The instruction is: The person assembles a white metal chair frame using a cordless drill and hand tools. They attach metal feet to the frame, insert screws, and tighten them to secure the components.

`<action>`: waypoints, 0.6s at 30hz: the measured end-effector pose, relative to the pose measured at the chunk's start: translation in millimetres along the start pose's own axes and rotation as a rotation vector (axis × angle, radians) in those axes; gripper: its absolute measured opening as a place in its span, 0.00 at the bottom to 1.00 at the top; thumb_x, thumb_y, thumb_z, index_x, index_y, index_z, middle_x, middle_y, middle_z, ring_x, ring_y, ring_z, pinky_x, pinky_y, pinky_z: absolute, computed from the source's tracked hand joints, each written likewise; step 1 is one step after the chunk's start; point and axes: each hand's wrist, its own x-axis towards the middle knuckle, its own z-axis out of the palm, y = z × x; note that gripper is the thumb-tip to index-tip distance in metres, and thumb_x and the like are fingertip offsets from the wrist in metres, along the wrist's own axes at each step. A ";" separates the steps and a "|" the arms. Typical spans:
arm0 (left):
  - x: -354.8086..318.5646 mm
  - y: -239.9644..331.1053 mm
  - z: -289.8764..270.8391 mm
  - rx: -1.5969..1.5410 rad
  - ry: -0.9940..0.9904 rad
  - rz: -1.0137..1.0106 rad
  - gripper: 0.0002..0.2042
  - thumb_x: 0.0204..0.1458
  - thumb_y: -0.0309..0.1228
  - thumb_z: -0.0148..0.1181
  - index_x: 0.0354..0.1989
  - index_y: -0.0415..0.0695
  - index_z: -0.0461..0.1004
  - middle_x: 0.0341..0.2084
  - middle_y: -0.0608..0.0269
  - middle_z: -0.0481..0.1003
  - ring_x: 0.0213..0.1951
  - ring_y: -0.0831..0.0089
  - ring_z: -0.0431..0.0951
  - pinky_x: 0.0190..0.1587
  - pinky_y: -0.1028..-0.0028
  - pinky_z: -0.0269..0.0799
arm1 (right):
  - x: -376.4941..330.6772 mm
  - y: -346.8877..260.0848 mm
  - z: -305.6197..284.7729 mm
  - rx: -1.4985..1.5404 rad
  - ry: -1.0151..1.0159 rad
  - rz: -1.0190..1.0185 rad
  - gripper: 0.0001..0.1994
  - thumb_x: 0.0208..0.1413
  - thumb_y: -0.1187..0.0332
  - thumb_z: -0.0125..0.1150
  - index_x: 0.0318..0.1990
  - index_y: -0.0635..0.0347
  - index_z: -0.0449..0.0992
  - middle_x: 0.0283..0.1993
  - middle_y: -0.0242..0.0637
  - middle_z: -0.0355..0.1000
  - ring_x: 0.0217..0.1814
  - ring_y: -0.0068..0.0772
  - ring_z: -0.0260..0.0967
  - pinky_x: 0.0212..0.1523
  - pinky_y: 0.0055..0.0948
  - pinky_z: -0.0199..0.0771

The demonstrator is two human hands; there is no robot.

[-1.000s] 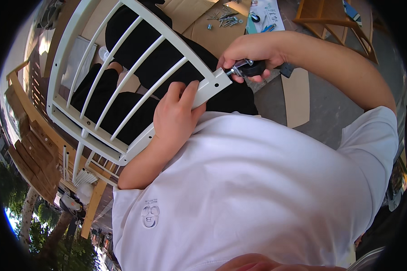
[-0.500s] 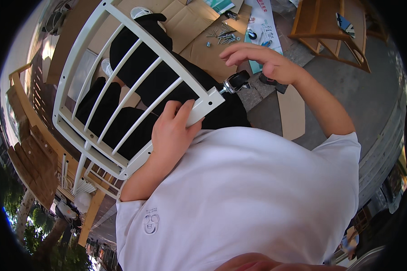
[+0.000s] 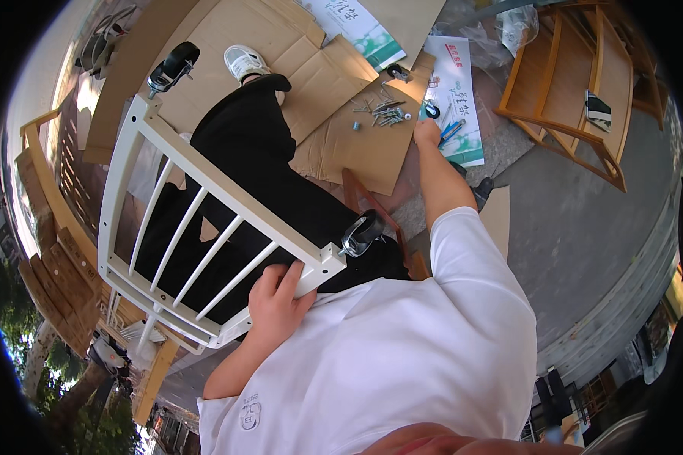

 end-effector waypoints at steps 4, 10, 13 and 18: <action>3.5 -6.3 -3.3 -0.006 -0.019 0.017 0.29 0.33 0.28 0.77 0.51 0.42 0.81 0.33 0.59 0.72 0.27 0.65 0.74 0.29 0.68 0.73 | 24.6 17.6 25.5 -0.083 0.120 0.130 0.18 0.55 0.58 0.72 0.45 0.63 0.84 0.50 0.52 0.82 0.54 0.53 0.79 0.55 0.46 0.80; 7.4 -1.8 -8.8 -0.038 -0.037 0.011 0.30 0.31 0.29 0.78 0.51 0.42 0.81 0.32 0.59 0.71 0.28 0.64 0.74 0.30 0.67 0.73 | 38.5 28.6 40.7 -0.154 0.084 0.022 0.15 0.54 0.55 0.72 0.41 0.55 0.89 0.47 0.47 0.83 0.52 0.51 0.81 0.54 0.43 0.80; 13.3 -2.9 -12.0 -0.042 -0.045 0.030 0.30 0.30 0.29 0.78 0.50 0.42 0.81 0.32 0.59 0.71 0.29 0.64 0.74 0.31 0.66 0.73 | 42.9 31.8 48.1 -0.116 0.114 0.086 0.15 0.55 0.55 0.71 0.41 0.56 0.88 0.47 0.50 0.83 0.51 0.54 0.81 0.54 0.45 0.80; 9.8 -1.1 -10.0 -0.030 -0.055 0.014 0.31 0.30 0.29 0.78 0.51 0.42 0.80 0.33 0.59 0.71 0.29 0.63 0.74 0.31 0.65 0.74 | 39.4 21.5 52.4 -0.062 0.139 0.120 0.18 0.55 0.54 0.71 0.41 0.61 0.87 0.48 0.53 0.82 0.51 0.56 0.81 0.54 0.47 0.80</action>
